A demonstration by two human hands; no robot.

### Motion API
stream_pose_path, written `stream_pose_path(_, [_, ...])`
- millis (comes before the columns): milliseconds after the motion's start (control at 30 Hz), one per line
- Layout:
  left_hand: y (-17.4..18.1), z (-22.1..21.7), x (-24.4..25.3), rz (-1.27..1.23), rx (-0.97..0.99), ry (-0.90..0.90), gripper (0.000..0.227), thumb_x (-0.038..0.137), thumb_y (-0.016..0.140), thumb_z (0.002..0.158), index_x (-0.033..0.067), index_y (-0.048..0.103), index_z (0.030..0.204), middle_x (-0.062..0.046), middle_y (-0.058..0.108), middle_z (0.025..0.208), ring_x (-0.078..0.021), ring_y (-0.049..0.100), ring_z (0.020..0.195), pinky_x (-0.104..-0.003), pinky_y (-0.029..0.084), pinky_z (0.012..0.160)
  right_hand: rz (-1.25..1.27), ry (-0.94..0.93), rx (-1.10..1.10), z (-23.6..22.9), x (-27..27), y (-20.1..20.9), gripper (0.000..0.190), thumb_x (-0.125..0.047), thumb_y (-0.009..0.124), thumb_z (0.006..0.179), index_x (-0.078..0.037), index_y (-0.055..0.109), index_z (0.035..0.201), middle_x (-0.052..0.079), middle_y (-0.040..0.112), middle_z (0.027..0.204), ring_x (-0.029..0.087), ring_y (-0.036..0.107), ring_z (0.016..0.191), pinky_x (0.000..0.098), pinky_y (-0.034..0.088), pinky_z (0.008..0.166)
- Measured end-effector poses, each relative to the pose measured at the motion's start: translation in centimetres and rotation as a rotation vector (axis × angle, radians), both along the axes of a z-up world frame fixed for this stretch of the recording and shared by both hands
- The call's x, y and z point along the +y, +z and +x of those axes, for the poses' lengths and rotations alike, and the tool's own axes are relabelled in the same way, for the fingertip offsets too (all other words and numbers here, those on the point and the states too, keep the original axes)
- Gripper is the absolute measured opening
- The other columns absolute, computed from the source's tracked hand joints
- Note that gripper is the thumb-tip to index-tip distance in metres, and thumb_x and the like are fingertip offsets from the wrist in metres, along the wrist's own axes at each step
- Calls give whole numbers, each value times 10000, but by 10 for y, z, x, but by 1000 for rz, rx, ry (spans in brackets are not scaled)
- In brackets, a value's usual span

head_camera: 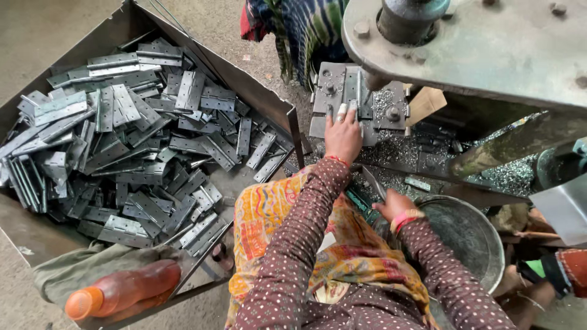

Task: The person sits on the floor and operates a manual press machine to process metal pieces. They pick up metal strips from a large bin, place them into the machine's mold, and use a lever to activate the press. The processed pieces are then removed and placed back into the bin.

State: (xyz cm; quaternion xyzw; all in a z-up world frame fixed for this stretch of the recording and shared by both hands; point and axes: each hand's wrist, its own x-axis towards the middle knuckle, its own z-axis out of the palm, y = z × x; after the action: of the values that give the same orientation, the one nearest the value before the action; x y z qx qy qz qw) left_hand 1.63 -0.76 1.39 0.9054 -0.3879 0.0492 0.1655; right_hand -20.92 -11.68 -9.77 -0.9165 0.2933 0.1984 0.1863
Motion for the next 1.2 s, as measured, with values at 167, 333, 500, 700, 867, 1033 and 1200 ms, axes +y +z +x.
stream_pose_path(167, [4, 30, -12, 53, 27, 35, 238, 168, 572, 919, 124, 806, 917, -53, 549, 1488, -250, 475, 1424, -578, 308, 1199, -13, 1, -6, 7, -5, 11, 564, -534, 755, 848, -28, 652, 1072, 244, 723, 963, 435, 721, 915, 519, 564, 826])
stream_pose_path(333, [-7, 39, -19, -1, 5, 0, 240, 163, 572, 904, 85, 796, 940, -82, 569, 1461, -265, 514, 1367, -592, 319, 1175, -7, -66, -250, -27, 23, -36, 498, -500, 655, 910, -48, 613, 1116, 246, 721, 893, 470, 698, 852, 557, 545, 764])
stream_pose_path(500, [1, 42, -13, 1, -26, -17, 226, 150, 583, 888, 80, 797, 866, -80, 579, 1454, -257, 532, 1356, -584, 322, 1168, -16, -26, -126, -13, 16, -3, 523, -527, 659, 917, -42, 606, 1106, 211, 707, 917, 395, 709, 795, 515, 556, 709])
stream_pose_path(700, [12, -36, 32, 148, -57, -145, 187, 180, 629, 861, 80, 767, 936, -154, 570, 1425, -262, 535, 1306, -512, 312, 1189, -92, -214, -714, 4, 23, 94, 506, -476, 659, 959, -30, 587, 1186, 156, 658, 1148, 224, 724, 781, 405, 572, 685])
stream_pose_path(867, [7, -76, 67, -135, -386, -97, 254, 169, 605, 882, 74, 608, 1118, -118, 611, 1254, -251, 587, 1246, -569, 361, 1110, -128, -191, -753, 3, 30, 107, 560, -504, 627, 1022, -3, 545, 1257, 182, 543, 1299, 266, 674, 1000, 356, 617, 785])
stream_pose_path(1033, [24, -59, 66, -349, -212, -279, 91, 144, 588, 1028, 68, 581, 1078, -89, 586, 1224, -261, 667, 1059, -577, 423, 1172, -175, -186, -920, 0, 30, 106, 561, -484, 644, 1028, 9, 531, 1270, 192, 505, 1313, 269, 651, 1071, 348, 625, 840])
stream_pose_path(1200, [26, -46, 38, -403, -512, -136, 95, 135, 634, 1057, 75, 562, 1040, -102, 545, 1180, -253, 655, 923, -550, 518, 1016, -151, -212, -894, 1, 33, 104, 532, -459, 659, 1004, 3, 557, 1246, 192, 510, 1288, 283, 646, 1057, 332, 628, 788])
